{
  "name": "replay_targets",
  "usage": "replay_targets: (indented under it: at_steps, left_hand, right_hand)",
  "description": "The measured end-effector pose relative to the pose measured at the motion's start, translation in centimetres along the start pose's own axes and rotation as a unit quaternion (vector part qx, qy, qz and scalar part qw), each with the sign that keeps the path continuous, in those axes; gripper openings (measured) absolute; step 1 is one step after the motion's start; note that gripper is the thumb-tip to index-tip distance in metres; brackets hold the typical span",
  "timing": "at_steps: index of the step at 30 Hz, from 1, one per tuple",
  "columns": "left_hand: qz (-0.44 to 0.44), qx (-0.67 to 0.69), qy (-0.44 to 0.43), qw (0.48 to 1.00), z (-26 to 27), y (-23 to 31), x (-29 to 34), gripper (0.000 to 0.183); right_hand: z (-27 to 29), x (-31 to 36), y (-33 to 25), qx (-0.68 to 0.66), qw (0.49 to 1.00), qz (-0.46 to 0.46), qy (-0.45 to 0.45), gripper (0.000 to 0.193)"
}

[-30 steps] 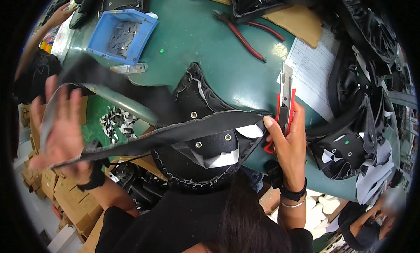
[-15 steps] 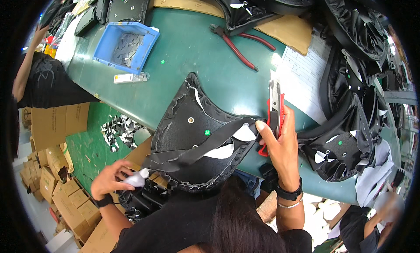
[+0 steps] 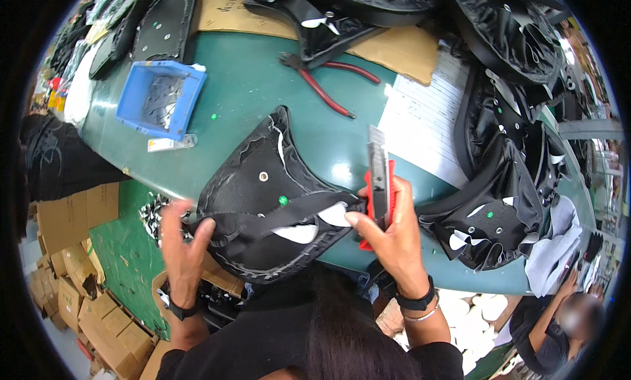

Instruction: The person trims excess upholstery fabric and foam padding from seat components using a utility knife and pliers, creating scrap material.

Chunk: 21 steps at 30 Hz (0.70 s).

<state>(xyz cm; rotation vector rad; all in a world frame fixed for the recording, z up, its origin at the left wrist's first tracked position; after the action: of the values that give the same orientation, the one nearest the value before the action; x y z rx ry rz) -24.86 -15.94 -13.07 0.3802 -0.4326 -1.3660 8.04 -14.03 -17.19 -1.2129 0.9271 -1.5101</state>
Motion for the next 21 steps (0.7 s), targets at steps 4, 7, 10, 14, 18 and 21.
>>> replay_targets:
  at_steps: [4,7,10,14,18,21]
  left_hand:
    - [-0.267,0.012,-0.028,0.963,-0.3,10.5,-1.7,0.052]
    - [-0.329,-0.007,-0.162,0.93,-5.3,16.4,-1.0,0.067]
    - [-0.356,0.011,-0.151,0.922,-8.0,15.5,0.3,0.048]
    - [-0.339,0.101,-0.129,0.926,-8.3,14.7,0.8,0.031]
    - [-0.339,0.111,-0.164,0.92,-8.6,15.0,0.5,0.028]
    - [-0.357,0.047,-0.187,0.914,-9.0,15.5,0.7,0.023]
  right_hand:
    - [1.0,0.1,-0.5,0.009,0.995,-0.094,0.024,0.054]
    - [2.6,-1.3,-3.9,0.307,0.938,0.12,0.11,0.051]
    - [2.4,-1.0,-5.0,0.359,0.915,0.166,0.079,0.039]
    - [0.7,-1.4,-4.9,0.21,0.966,0.13,-0.071,0.013]
    - [-0.2,-2.8,-5.2,0.238,0.954,0.12,-0.138,0.013]
    - [-1.4,-3.4,-5.4,0.268,0.927,0.118,-0.233,0.012]
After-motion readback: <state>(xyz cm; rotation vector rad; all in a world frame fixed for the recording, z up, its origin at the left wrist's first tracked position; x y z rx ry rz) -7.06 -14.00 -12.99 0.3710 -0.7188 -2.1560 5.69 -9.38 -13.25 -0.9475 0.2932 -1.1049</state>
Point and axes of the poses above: each hand's wrist, its own x-axis away from the middle knuckle, its own z-axis out of the back of the hand, y = z × x, the point moved 8 cm from there along -x, towards the middle knuckle, and after that the axes turned 1 degree about -x, right-handed, at the moved point
